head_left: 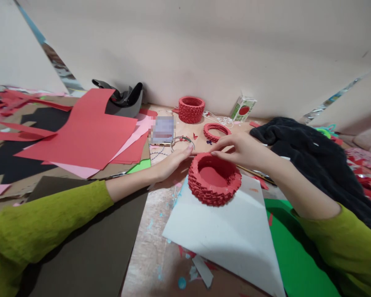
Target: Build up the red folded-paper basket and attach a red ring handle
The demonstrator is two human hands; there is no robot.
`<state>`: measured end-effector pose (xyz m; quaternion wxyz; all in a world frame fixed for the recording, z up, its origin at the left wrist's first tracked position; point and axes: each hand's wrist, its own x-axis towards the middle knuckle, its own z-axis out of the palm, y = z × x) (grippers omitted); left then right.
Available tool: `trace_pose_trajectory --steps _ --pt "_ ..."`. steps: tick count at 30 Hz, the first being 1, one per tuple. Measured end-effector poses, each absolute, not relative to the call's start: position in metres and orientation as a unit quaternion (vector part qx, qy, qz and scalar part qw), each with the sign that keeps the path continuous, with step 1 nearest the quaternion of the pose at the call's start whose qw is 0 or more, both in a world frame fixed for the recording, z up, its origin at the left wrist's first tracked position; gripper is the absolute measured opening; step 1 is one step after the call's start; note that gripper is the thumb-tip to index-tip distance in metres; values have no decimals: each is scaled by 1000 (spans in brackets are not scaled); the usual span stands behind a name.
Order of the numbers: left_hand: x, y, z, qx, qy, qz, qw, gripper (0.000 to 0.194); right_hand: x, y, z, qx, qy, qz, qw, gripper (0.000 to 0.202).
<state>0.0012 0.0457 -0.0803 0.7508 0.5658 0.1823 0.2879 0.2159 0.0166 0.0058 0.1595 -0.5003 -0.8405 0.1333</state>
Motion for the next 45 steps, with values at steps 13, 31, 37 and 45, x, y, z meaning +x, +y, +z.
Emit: trace_pose_trajectory --steps 13,31,37,45 --pt "1 47 -81 570 182 283 750 60 223 21 5 -477 -848 156 172 26" --pt "1 47 -81 564 161 290 756 57 216 17 6 -496 -845 127 156 19" --pt "1 46 -80 565 183 287 752 57 211 15 6 -484 -861 111 109 21" --pt "2 46 -80 555 160 288 764 58 217 17 9 -484 -853 137 141 23"
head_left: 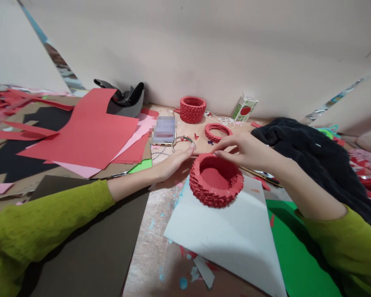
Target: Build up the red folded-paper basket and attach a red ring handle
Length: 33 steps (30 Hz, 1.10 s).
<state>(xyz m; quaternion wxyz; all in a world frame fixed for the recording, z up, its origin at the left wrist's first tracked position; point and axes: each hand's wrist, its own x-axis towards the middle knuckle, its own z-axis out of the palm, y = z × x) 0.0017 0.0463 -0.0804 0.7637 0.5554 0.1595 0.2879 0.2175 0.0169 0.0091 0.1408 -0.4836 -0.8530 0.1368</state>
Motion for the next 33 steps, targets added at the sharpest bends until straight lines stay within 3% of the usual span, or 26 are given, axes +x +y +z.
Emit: trace_pose_trajectory --steps 12,21,25,33 --pt "2 46 -80 556 155 293 762 56 218 18 9 -485 -849 146 149 22" --pt "1 48 -81 579 170 285 745 59 209 13 11 -462 -877 99 87 21" --pt "0 49 -83 578 182 290 741 58 210 14 11 -468 -874 83 98 17" --pt "1 47 -82 566 160 280 759 59 223 21 6 -495 -834 189 153 26"
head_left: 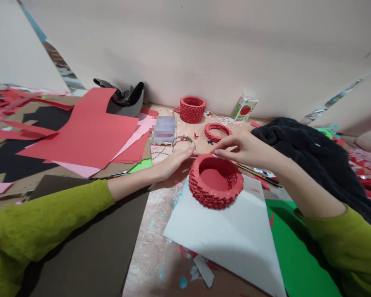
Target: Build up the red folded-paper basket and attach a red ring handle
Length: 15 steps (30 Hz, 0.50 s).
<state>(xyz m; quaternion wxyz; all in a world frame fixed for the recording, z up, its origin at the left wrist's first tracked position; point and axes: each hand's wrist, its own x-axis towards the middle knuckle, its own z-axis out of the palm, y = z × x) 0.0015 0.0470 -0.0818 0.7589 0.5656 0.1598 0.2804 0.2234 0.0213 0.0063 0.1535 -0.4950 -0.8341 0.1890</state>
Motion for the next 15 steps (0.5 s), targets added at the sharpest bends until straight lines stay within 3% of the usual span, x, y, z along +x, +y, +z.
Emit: trace_pose_trajectory --steps 8,12,15 --pt "-8 42 -69 643 154 196 724 80 239 37 -7 -540 -659 488 191 27" --pt "-12 48 -70 781 117 184 585 120 241 41 -10 -532 -625 540 187 28" --pt "-13 49 -71 832 145 184 502 124 240 42 -11 -541 -606 552 186 29"
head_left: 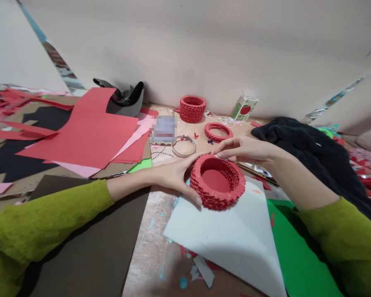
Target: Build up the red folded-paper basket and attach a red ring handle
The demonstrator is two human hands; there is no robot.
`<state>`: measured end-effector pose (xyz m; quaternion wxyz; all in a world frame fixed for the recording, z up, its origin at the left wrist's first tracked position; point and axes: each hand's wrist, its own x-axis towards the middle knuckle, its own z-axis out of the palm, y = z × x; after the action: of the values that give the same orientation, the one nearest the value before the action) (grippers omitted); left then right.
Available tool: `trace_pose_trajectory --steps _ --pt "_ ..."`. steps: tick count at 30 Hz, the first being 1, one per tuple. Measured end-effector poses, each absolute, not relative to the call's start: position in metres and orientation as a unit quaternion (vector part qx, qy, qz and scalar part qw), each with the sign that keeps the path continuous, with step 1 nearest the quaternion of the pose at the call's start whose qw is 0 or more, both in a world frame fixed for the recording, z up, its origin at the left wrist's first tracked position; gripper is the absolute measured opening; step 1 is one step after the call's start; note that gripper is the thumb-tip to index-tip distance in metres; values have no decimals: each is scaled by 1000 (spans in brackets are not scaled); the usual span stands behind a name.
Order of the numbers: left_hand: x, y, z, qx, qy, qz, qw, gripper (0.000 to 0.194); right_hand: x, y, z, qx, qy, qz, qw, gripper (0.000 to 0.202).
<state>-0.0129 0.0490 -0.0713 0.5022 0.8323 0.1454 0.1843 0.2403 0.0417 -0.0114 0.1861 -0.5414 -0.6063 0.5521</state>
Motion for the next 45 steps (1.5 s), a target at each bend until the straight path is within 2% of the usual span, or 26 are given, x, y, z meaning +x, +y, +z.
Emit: trace_pose_trajectory --steps 10,32,39,45 --pt "-12 44 -67 841 161 185 483 116 235 39 -20 -492 -554 632 226 11" --pt "-12 43 -66 837 159 182 491 117 234 39 -19 -513 -565 606 225 22" --pt "-13 44 -67 829 159 182 505 115 236 40 -19 -510 -549 623 224 16" --pt "-12 43 -65 821 157 187 517 110 239 38 -10 -520 -612 558 207 18"
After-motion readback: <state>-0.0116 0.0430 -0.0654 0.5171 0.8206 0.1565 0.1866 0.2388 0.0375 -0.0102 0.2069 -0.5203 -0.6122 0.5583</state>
